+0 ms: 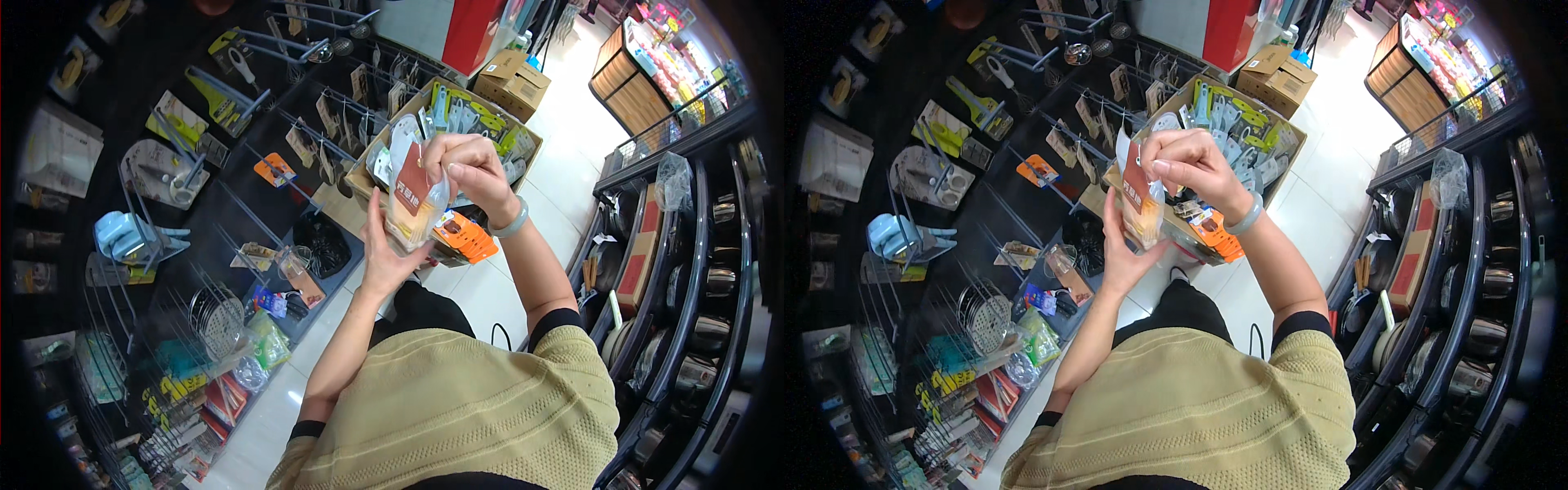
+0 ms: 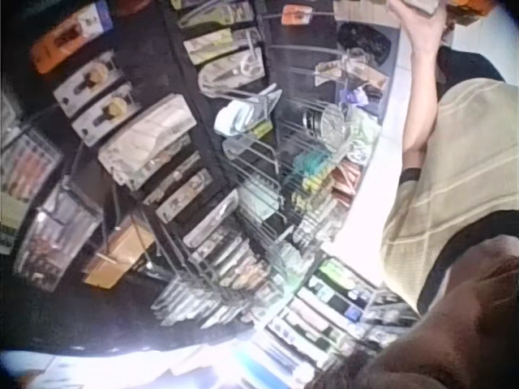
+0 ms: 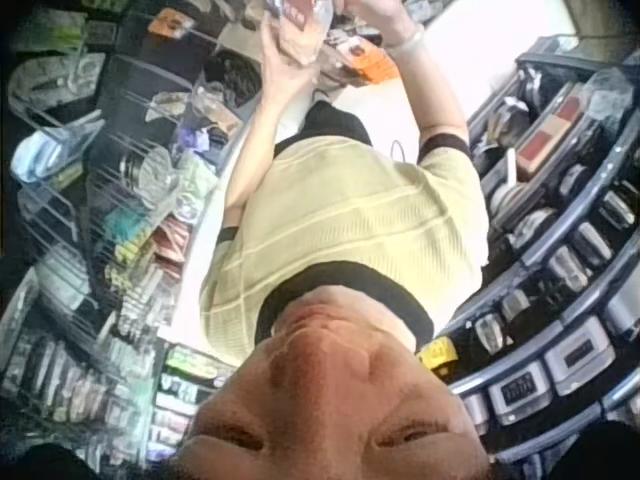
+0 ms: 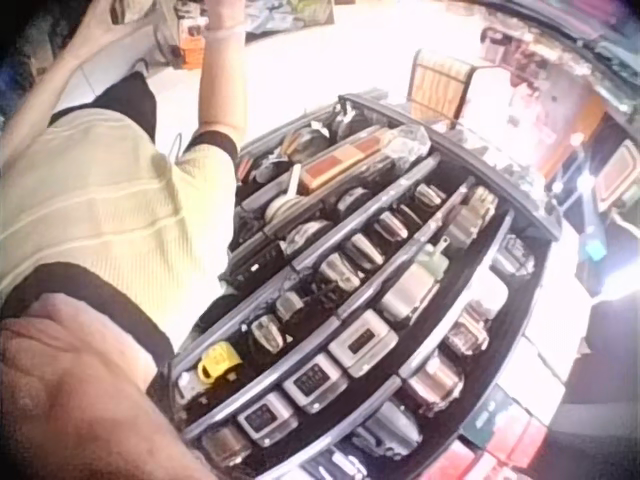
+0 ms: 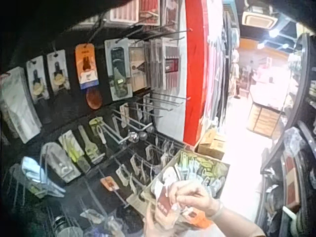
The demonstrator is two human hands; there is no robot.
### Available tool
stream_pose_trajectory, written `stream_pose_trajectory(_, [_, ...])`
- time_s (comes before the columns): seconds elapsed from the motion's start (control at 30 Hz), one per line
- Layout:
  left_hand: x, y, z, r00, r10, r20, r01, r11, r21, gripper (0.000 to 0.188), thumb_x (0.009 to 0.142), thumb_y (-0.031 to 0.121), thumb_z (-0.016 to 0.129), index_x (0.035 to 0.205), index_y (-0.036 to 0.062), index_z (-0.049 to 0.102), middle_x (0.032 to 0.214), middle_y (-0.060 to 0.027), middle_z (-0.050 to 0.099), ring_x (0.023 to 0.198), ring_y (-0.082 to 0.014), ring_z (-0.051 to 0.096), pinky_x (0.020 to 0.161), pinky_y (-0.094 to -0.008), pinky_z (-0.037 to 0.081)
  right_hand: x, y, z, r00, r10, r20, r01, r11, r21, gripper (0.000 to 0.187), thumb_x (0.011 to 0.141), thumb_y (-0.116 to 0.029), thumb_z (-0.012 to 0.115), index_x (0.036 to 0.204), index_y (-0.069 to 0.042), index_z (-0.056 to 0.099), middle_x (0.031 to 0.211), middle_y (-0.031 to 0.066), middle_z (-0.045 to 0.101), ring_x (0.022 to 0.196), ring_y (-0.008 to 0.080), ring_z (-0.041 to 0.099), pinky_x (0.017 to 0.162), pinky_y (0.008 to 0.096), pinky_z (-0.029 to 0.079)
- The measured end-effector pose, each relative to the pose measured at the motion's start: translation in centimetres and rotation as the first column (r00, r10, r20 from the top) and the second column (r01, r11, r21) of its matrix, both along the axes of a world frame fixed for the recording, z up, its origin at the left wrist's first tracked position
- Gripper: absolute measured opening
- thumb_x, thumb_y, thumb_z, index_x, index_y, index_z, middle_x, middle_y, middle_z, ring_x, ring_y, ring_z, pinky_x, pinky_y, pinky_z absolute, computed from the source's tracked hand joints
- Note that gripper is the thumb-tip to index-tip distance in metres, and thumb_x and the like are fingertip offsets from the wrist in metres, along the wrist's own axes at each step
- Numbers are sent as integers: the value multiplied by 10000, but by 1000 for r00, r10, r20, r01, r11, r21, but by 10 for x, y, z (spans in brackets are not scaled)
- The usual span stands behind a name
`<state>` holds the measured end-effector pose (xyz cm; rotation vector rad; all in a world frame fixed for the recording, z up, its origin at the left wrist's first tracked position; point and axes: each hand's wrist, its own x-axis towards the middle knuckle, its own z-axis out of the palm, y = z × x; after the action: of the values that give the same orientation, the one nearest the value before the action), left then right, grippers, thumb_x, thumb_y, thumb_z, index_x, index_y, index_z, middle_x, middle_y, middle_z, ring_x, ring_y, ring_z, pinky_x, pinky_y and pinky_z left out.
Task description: The person picks up packaged kitchen utensils including spoons, forks, scissors, and scrapers from a cardboard box on the floor and places them onto metal pegboard hooks in the store aisle.
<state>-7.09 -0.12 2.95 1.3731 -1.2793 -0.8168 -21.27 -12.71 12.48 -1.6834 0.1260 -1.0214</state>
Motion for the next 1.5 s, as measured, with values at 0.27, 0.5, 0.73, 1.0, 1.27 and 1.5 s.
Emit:
stream_pose_trajectory(0.27, [31, 31, 4, 930, 270, 250, -195, 937, -289, 754, 614, 49, 676, 1306, 40, 376, 1038, -159, 509, 950, -305, 537, 829, -364, 441, 0, 16, -12, 954, -294, -56, 287, 952, -109, 200, 842, -170, 544, 734, -2, 564, 976, 77, 534, 842, 124, 514, 687, 260, 435])
stream_pose_trajectory(0.5, [74, 66, -33, 876, 480, 51, -473, 875, -103, 748, 660, 37, 688, 1317, -1, 333, 1231, -164, 451, 1132, -255, 454, 961, -349, 361, -66, -44, -146, 746, -632, -210, 479, 290, 829, 289, 858, -177, 561, 1097, -40, 474, 1075, 93, 480, 995, 241, 518, 768, 325, 469])
stream_pose_trajectory(0.73, [69, 72, -47, 852, 505, 137, -507, 862, -22, 732, 660, 37, 690, 1305, -5, 346, 1253, -181, 452, 1132, -269, 471, 958, -356, 365, -154, -97, -249, 453, -832, -320, 396, -133, 909, 259, 802, -107, 538, 1028, 7, 477, 925, 96, 485, 875, 228, 512, 747, 349, 492])
stream_pose_trajectory(1.0, [55, 51, -57, 880, 383, 279, -416, 907, 69, 719, 638, 60, 711, 1280, -7, 394, 1224, -197, 490, 1106, -303, 499, 938, -370, 382, -132, -133, -311, 474, -684, -555, 598, -213, 773, 197, 754, -113, 570, 921, -25, 515, 756, 39, 472, 639, 137, 470, 493, 257, 404])
stream_pose_trajectory(1.27, [54, 43, -74, 867, 418, 270, -466, 872, 149, 708, 636, 31, 704, 1274, -13, 400, 1202, -193, 503, 1071, -292, 520, 919, -369, 400, -152, -186, -352, 414, -416, -810, 889, -6, 457, 234, 821, -259, 537, 939, -58, 546, 783, 34, 488, 657, 167, 473, 585, 306, 395])
stream_pose_trajectory(1.5, [33, 23, -61, 919, 340, 200, -388, 867, 312, 696, 682, -44, 660, 1305, -15, 351, 1202, -144, 477, 1084, -214, 491, 940, -333, 376, -179, -235, -406, 227, -249, -942, 950, 271, 157, 551, 806, -384, 595, 1179, 1, 471, 1121, 151, 557, 983, 263, 530, 865, 354, 393])
